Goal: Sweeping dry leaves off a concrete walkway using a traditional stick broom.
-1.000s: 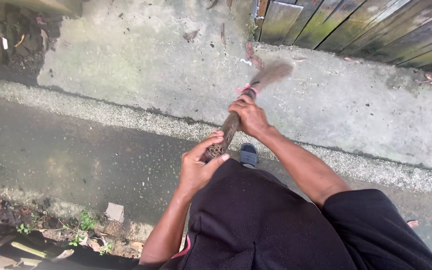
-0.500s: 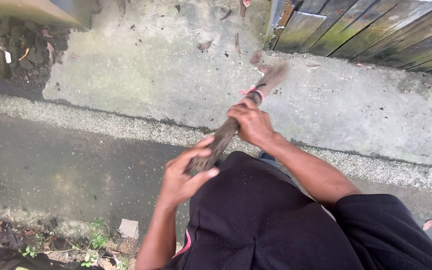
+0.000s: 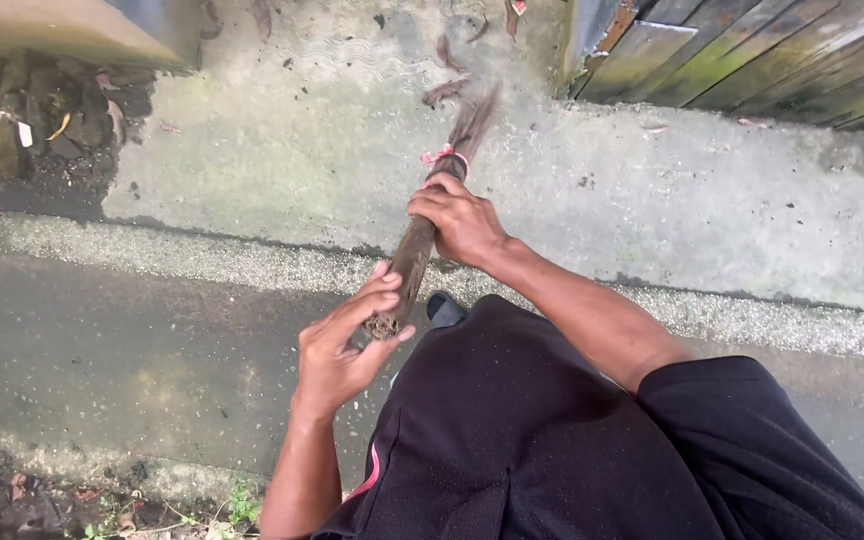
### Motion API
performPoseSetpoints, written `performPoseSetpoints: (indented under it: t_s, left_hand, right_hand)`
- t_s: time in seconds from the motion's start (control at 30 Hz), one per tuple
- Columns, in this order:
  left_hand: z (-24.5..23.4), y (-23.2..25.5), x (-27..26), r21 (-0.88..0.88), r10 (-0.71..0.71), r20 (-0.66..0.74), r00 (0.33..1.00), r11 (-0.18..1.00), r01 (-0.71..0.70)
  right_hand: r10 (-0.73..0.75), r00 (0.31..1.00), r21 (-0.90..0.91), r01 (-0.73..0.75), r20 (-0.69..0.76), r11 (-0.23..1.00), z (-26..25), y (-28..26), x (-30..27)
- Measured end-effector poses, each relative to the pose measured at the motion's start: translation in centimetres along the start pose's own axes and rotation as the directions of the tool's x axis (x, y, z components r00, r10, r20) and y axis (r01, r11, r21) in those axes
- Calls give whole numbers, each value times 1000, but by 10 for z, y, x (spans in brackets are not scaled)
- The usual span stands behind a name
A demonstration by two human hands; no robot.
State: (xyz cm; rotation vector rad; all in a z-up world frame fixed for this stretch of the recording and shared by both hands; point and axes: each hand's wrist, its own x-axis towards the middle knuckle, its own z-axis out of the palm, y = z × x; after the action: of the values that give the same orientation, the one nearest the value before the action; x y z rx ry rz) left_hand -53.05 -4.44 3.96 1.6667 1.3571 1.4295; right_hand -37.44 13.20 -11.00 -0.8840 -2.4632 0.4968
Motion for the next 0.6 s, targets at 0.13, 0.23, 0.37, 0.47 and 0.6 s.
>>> performPoseSetpoints:
  t_s: [0.13, 0.23, 0.37, 0.47, 0.6]
  left_hand:
    - [-5, -19, -3, -10, -8, -16, 1000, 1000, 8]
    - [5, -41, -6, -81, -67, -25, 997, 995, 65]
    - [-5, -50, 2, -71, -95, -84, 992, 993, 89]
    - [-23, -70, -2, -44, -86, -141, 986, 996, 81]
    - [-53, -69, 10, 40, -55, -241, 969, 997, 66]
  right_hand:
    - [36, 998, -40, -34, 47, 999, 15, 2, -11]
    - [96, 994, -102, -90, 53, 991, 40, 16, -26]
    - [88, 989, -5, -88, 119, 996, 70, 18, -5]
    - [31, 995, 42, -36, 100, 998, 94, 12, 38]
    - [-59, 997, 72, 56, 40, 996, 108, -7, 99]
